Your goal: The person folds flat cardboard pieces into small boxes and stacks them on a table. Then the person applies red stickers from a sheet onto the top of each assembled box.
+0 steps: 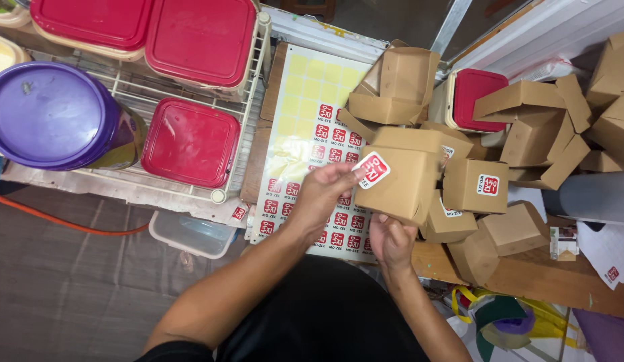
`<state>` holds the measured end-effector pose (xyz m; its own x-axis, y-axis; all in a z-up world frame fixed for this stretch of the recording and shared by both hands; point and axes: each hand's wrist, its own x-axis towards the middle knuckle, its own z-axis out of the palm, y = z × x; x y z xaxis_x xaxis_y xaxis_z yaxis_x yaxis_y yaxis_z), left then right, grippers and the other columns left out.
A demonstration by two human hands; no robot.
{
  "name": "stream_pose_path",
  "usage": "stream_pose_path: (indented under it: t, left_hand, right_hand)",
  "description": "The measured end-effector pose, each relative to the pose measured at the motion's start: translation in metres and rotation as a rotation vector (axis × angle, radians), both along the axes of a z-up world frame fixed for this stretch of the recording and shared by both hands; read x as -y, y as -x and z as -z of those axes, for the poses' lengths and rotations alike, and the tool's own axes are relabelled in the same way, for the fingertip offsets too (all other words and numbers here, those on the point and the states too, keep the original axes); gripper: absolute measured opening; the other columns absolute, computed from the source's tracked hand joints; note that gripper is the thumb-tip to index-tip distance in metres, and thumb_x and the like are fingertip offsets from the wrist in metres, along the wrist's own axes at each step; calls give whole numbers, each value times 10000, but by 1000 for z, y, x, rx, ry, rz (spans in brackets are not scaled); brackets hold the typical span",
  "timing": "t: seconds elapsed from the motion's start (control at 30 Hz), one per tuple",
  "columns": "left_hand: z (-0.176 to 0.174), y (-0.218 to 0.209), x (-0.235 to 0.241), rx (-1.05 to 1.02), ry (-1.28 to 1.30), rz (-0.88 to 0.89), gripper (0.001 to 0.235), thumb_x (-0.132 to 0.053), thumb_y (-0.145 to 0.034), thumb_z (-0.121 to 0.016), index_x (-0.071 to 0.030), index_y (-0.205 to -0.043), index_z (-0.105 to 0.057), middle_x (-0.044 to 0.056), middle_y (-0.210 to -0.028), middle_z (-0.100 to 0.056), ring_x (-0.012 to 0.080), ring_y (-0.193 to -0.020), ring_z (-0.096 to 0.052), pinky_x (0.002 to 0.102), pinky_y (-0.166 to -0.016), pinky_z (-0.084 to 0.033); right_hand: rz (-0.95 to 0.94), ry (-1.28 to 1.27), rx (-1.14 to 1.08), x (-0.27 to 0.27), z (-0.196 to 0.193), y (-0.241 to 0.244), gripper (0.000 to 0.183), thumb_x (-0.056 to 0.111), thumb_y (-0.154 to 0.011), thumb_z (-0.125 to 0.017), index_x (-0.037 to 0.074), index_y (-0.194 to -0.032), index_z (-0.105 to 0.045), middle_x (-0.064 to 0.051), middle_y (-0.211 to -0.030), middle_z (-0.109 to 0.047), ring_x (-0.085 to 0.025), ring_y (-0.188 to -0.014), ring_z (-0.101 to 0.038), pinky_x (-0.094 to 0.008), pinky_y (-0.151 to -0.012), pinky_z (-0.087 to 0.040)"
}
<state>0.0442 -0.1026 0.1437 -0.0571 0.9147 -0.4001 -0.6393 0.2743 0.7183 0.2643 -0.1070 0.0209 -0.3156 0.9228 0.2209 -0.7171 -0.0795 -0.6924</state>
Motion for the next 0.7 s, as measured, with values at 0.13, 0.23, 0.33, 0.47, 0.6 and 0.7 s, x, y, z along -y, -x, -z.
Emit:
stream_pose_path:
  t: [0.13,0.23,0.33,0.47,0.6,0.7]
  left_hand:
    - [-10,-25,18,264,242,1,239,-271,-901,-747,-91,-1057,-727,-85,-788,-654,13,-645,-489,174,-543,-336]
    - [-19,-36,22,278,299,1,233,-298,-888,-765,-123,-1039,-736,-117,-781,-626,6,-675,-472,173,-594,-359]
    - [-22,-38,19,284,248,-5,244,-329,-906,-775,-110,-1001,-722,-112,-792,-630,8,-680,-451,183,-598,-340]
    - [-22,-39,16,300,203,-18,234,-329,-911,-771,-113,-988,-728,-105,-802,-630,23,-703,-434,186,-645,-356]
    - [-25,-38,15,303,167,-14,220,-320,-910,-765,-112,-972,-735,-93,-819,-647,41,-729,-420,198,-701,-388]
    - [-28,-37,14,270,149,-14,221,-308,-913,-777,-97,-966,-740,-72,-835,-658,37,-742,-443,206,-710,-398]
  right_hand:
    - [287,-135,355,3,-14,2,486,-160,-892,-463,-62,-1367,-492,-132,-1269,-612,-222,-1203,-604,-365,-1074,-472]
    - [343,-107,410,8,-34,13,606,-145,-850,-472,-48,-1447,-436,-133,-1365,-589,-227,-1273,-595,-368,-1107,-485]
    - [365,-135,485,7,-47,19,561,-138,-909,-523,-58,-1456,-429,-136,-1373,-588,-224,-1265,-599,-369,-1127,-487]
    - [396,-226,619,5,-49,15,502,-109,-932,-565,-69,-1427,-491,-131,-1343,-622,-211,-1219,-622,-345,-1108,-496]
    - [419,-252,671,4,-44,11,481,-101,-916,-572,-68,-1394,-515,-129,-1328,-629,-212,-1210,-627,-340,-1104,-496]
    - [408,-256,644,4,-44,11,485,-98,-902,-561,-65,-1384,-524,-130,-1325,-637,-214,-1213,-633,-341,-1098,-502]
